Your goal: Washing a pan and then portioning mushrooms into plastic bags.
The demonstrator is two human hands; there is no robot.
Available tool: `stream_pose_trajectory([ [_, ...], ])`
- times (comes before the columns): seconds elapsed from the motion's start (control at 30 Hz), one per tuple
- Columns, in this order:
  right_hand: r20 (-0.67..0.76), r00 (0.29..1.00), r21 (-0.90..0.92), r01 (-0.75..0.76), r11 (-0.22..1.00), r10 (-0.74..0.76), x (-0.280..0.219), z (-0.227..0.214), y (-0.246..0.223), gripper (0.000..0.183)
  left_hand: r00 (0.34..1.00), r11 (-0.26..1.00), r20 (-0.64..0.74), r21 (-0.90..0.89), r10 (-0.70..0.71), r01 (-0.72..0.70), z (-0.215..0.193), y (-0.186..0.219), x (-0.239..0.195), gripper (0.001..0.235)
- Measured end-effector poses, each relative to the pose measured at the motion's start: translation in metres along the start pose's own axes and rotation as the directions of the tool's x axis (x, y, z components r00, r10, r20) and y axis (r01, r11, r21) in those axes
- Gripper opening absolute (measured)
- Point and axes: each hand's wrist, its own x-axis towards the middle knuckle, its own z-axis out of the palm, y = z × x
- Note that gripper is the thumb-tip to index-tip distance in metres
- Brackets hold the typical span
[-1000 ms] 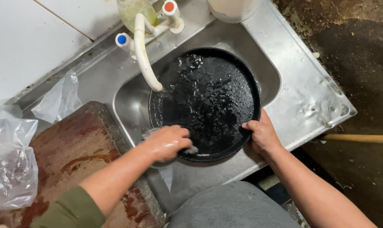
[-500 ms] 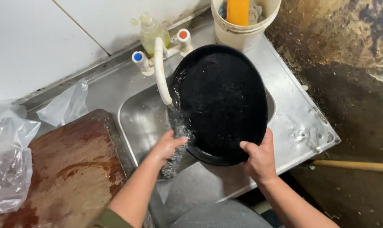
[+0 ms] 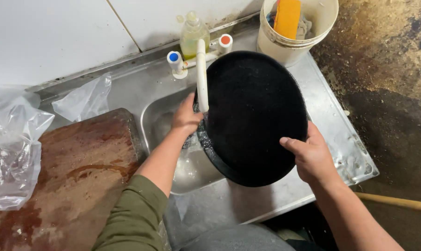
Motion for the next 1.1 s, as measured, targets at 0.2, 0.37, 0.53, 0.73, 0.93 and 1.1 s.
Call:
stream_pose_trajectory([
  [0.2,-0.153,0.978,-0.17,0.114,0.979,-0.14,-0.023,0.023,0.019,0.051,0.919,0.935,0.192,0.159,-0.343,0.316,-0.009,0.069,-0.034,0.04],
  [0.37,-0.168,0.976,-0.173,0.11,0.979,-0.14,-0.027,0.022,0.016,0.053,0.906,0.957,0.322,0.181,-0.276,0.227,0.002,0.074,-0.07,0.041],
  [0.53,-0.164,0.977,-0.265,0.086,0.961,-0.132,-0.039,0.026,0.02,0.052,0.915,0.908,0.044,-0.114,-0.401,0.404,-0.042,0.108,-0.003,0.026],
  [0.73,-0.176,0.971,-0.385,0.083,0.919,-0.161,-0.04,0.03,0.017,0.057,0.911,0.939,0.285,0.257,-0.299,0.228,-0.009,0.07,-0.054,0.03],
  [0.93,-0.127,0.976,-0.263,0.14,0.955,-0.178,-0.042,0.031,0.021,0.057,0.858,0.95,0.469,0.304,-0.21,0.066,-0.045,0.09,-0.037,0.032],
  [1.1,-0.121,0.971,-0.477,0.126,0.87,-0.207,-0.048,0.041,0.007,0.056,0.847,0.922,0.394,0.299,-0.355,0.247,-0.043,0.073,-0.008,0.027],
])
